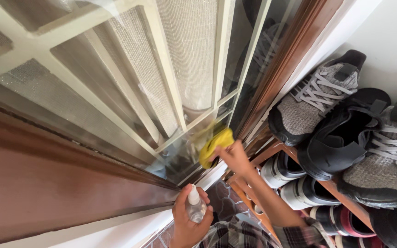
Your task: The person cleans a glass door with a metal security grille using a yellow cloth and a spray bottle. They repeatedly spray the glass and wipe the surface in a systematic manner, focusing on the lower sections of the door.
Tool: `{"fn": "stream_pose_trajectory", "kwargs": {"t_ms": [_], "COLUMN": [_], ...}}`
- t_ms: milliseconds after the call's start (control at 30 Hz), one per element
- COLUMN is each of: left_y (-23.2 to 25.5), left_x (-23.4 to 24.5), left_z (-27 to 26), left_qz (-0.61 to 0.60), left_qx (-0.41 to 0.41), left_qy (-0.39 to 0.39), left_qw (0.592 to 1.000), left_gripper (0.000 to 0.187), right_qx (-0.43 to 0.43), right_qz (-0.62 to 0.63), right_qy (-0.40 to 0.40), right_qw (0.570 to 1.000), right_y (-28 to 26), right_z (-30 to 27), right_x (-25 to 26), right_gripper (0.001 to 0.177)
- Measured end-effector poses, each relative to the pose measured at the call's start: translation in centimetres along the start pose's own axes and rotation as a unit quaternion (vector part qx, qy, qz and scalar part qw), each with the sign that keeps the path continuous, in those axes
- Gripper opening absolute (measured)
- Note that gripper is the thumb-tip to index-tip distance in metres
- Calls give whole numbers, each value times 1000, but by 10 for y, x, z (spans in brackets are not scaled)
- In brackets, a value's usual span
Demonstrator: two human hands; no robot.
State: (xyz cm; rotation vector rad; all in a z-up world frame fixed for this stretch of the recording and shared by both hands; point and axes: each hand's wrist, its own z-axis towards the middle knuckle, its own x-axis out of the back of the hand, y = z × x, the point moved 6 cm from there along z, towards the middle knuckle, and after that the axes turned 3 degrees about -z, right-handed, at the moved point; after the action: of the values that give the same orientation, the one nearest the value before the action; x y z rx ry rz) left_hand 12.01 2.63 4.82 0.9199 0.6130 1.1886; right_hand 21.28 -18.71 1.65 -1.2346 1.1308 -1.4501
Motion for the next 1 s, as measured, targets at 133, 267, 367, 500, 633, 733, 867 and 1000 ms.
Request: {"fn": "stream_pose_trajectory", "kwargs": {"t_ms": [133, 267, 367, 500, 633, 733, 867, 1000], "left_y": [-2, -8, -7, -1, 2, -4, -14, -19], "left_x": [2, -2, -5, -10, -12, -12, -15, -17], "left_z": [-2, -2, 1, 10, 16, 16, 11, 8], "left_qz": [1, 1, 7, 5, 12, -1, -26, -7], "left_qx": [7, 21, 10, 1, 4, 17, 36, 42], "left_qy": [8, 30, 31, 41, 56, 68, 87, 101], "left_qw": [1000, 999, 999, 999, 998, 998, 995, 994], "left_gripper": [85, 87, 88, 88, 88, 87, 85, 85], "right_qx": [144, 94, 200, 159, 102, 154, 135, 78], "right_qz": [95, 143, -160, -84, 72, 113, 169, 155], "right_qy": [10, -19, -37, 11, 21, -1, -9, -29], "right_qw": [985, 985, 966, 984, 992, 982, 976, 984], "right_y": [-39, -53, -42, 6, 7, -30, -44, 0], "right_z": [6, -2, -6, 6, 29, 28, 25, 22], "right_x": [15, -14, -24, 6, 55, 60, 36, 17], "right_gripper": [34, 24, 34, 32, 31, 19, 10, 6]}}
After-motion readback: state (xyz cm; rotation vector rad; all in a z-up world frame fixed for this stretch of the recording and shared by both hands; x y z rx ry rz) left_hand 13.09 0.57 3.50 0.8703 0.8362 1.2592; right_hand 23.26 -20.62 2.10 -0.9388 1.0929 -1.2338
